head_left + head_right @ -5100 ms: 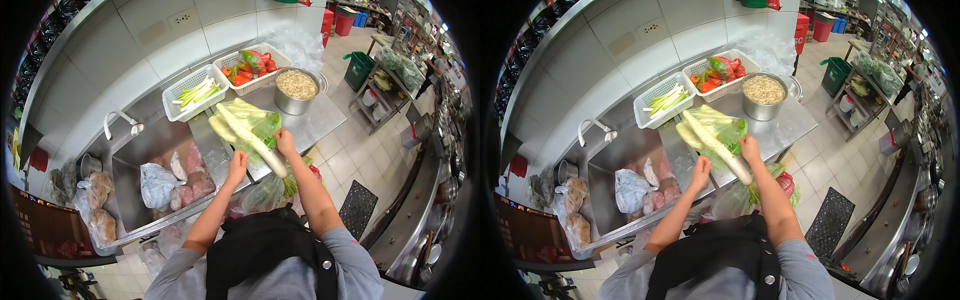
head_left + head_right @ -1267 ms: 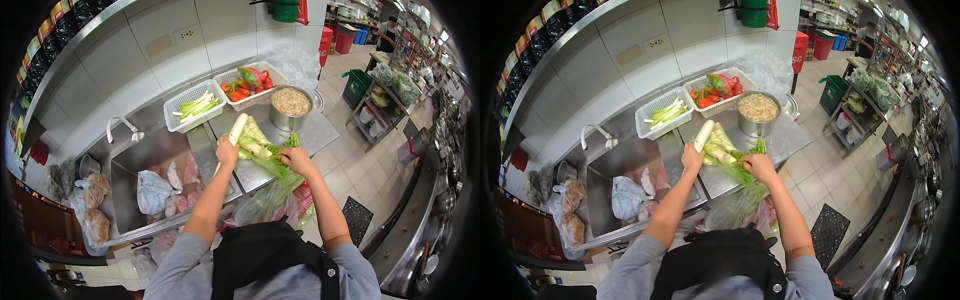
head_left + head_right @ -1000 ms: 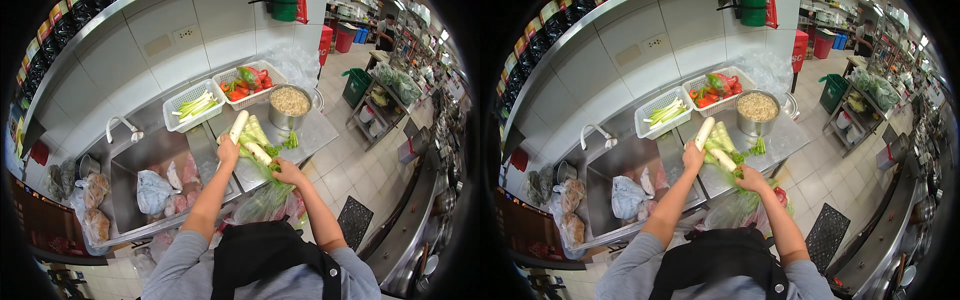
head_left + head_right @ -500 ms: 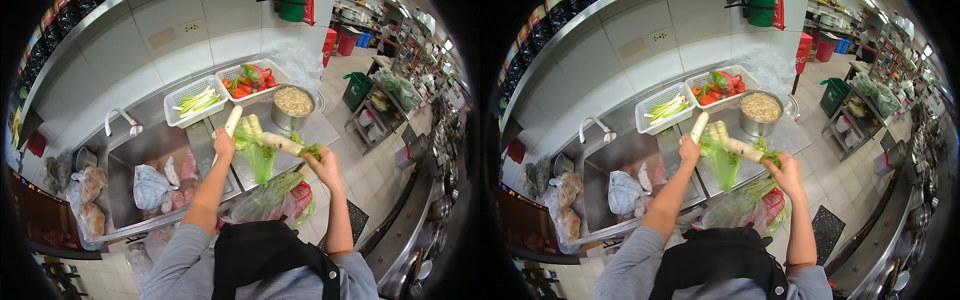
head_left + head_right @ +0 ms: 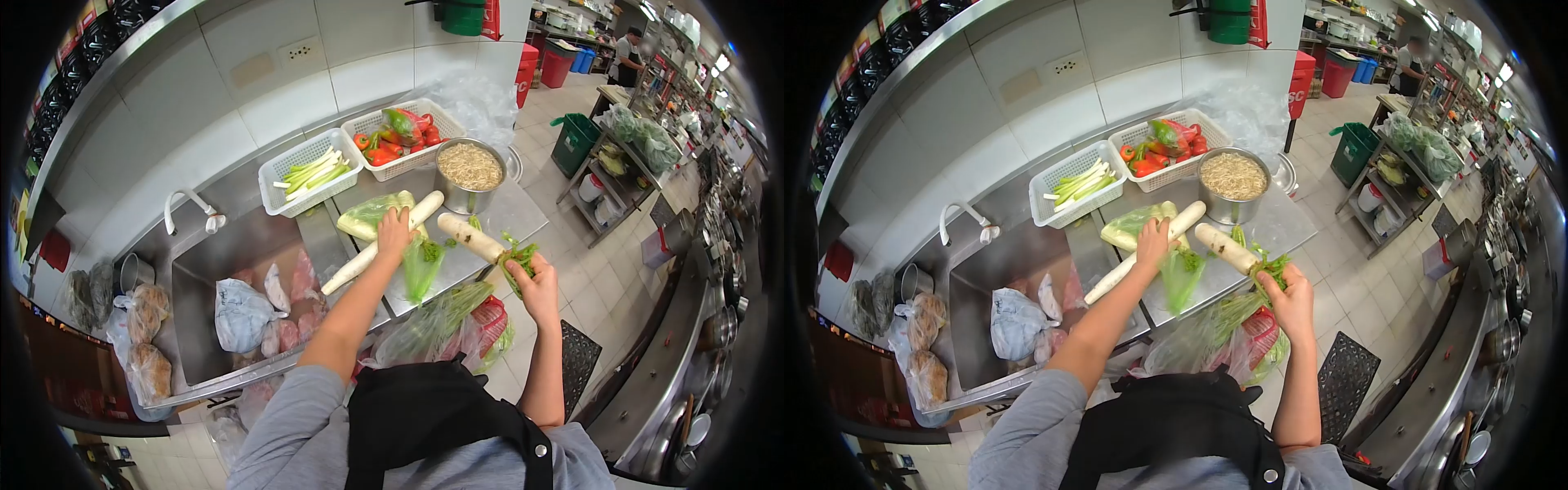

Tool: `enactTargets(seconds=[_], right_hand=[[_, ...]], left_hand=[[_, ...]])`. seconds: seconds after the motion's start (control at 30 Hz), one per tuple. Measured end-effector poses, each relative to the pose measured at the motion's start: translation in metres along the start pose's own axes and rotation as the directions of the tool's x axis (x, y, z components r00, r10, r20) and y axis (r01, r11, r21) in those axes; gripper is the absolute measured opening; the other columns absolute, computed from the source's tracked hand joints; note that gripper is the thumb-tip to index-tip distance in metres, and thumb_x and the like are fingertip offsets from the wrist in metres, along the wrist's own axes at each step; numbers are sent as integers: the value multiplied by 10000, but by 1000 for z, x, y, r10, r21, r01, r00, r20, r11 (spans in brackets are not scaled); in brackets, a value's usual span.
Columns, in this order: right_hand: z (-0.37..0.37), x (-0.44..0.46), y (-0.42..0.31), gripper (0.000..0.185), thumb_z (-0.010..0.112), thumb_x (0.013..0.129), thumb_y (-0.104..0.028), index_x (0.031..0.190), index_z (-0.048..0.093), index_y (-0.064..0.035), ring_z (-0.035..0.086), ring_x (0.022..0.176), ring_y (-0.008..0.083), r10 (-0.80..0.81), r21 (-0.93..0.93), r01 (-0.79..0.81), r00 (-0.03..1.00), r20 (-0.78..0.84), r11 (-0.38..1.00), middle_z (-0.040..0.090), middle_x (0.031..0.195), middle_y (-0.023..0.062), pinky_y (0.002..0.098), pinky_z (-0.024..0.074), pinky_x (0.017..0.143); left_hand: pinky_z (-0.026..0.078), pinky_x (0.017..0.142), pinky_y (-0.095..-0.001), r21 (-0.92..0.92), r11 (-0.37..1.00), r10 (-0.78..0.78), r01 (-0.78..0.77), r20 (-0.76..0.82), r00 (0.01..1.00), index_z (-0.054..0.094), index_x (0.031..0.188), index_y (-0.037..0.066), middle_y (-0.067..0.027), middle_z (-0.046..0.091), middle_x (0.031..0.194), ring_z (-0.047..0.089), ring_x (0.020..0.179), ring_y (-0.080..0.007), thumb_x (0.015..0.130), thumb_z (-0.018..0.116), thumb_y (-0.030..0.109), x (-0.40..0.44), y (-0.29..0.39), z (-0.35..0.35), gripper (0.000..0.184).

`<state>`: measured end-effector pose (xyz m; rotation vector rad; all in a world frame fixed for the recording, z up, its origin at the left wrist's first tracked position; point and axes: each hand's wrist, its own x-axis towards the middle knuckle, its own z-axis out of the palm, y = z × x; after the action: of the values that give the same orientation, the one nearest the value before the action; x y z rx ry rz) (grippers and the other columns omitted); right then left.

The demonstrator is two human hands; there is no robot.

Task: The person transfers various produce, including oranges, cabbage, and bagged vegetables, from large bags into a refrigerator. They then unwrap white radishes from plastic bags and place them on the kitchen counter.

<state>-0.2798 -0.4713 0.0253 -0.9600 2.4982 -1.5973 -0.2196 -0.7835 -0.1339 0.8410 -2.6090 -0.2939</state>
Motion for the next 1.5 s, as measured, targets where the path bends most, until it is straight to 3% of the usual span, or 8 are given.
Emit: enactTargets(seconds=[0.33, 0.53, 0.8, 1.0, 1.07, 1.13, 1.23, 1.5], right_hand=[[11, -7, 21, 201, 687, 828, -158, 903, 676, 28, 571, 742, 171, 61, 141, -87, 981, 182, 986, 629, 790, 96, 318, 443, 686], [2, 14, -6, 263, 667, 879, -240, 967, 691, 6, 585, 805, 109, 105, 265, -252, 878, 467, 931, 662, 872, 48, 265, 456, 704], [17, 42, 17, 971, 455, 824, -739, 1474, 256, -45, 547, 1183, 249, -209, 826, -253, 892, 400, 504, 538, 1312, 166, 379, 417, 1020], [68, 33, -18, 1141, 565, 733, -762, 1492, 153, -16, 377, 1355, 334, -505, 910, -272, 764, 401, 312, 409, 1427, 250, 457, 241, 1148], [70, 36, -13, 1085, 648, 776, -645, 1497, 129, -23, 522, 1222, 317, -491, 929, -311, 789, 369, 198, 553, 1295, 192, 458, 301, 1121], [72, 43, 0, 986, 659, 856, -493, 1507, 76, -36, 621, 898, 205, -568, 923, -380, 774, 279, -65, 622, 970, 63, 419, 415, 1040], [58, 39, -35, 694, 621, 925, -323, 1453, 269, -41, 470, 573, 95, -446, 844, -482, 825, 347, -236, 451, 679, -28, 324, 516, 818], [93, 47, -28, 152, 510, 976, -167, 1079, 547, -62, 312, 419, 52, 178, 852, -216, 973, 147, 477, 353, 560, -57, 237, 328, 418]], left_hand=[[334, 1034, -470, -150, 974, 147, -172, -166, 975, 402, 1410, 141, -175, 405, 1390, 410, 1261, -360, 789, 699, 384, -47, -15, -29, 730], [286, 1091, -475, -300, 748, 556, -592, -204, 806, 437, 1377, 145, -106, 511, 1312, 450, 1246, -298, 782, 704, 352, -74, 65, -125, 684], [539, 687, -422, -532, 839, 37, -119, -162, 986, 613, 1026, 65, -168, 688, 878, 680, 787, -334, 721, 771, 317, -90, 82, -123, 426], [534, 675, -352, -660, 743, 264, -111, 137, 955, 629, 1028, 24, -163, 684, 819, 689, 731, -285, 714, 786, 271, -105, 105, -140, 429], [517, 646, -310, -759, 648, 303, -60, 184, 935, 617, 1045, 22, -127, 669, 808, 659, 667, -213, 727, 784, 305, -108, 103, -139, 457], [492, 617, -280, -845, 330, 456, 421, 533, 712, 598, 1069, 22, -76, 631, 776, 605, 617, -147, 772, 756, 306, -105, 101, -151, 441], [473, 588, -269, -805, 119, 635, 581, 512, 579, 567, 1064, 23, -32, 594, 717, 578, 580, -114, 819, 718, 266, -107, 97, -157, 376], [446, 460, -289, -746, 156, 333, 647, 657, 677, 519, 933, 34, -40, 559, 654, 542, 482, -126, 849, 667, 239, -120, 117, -136, 266]])
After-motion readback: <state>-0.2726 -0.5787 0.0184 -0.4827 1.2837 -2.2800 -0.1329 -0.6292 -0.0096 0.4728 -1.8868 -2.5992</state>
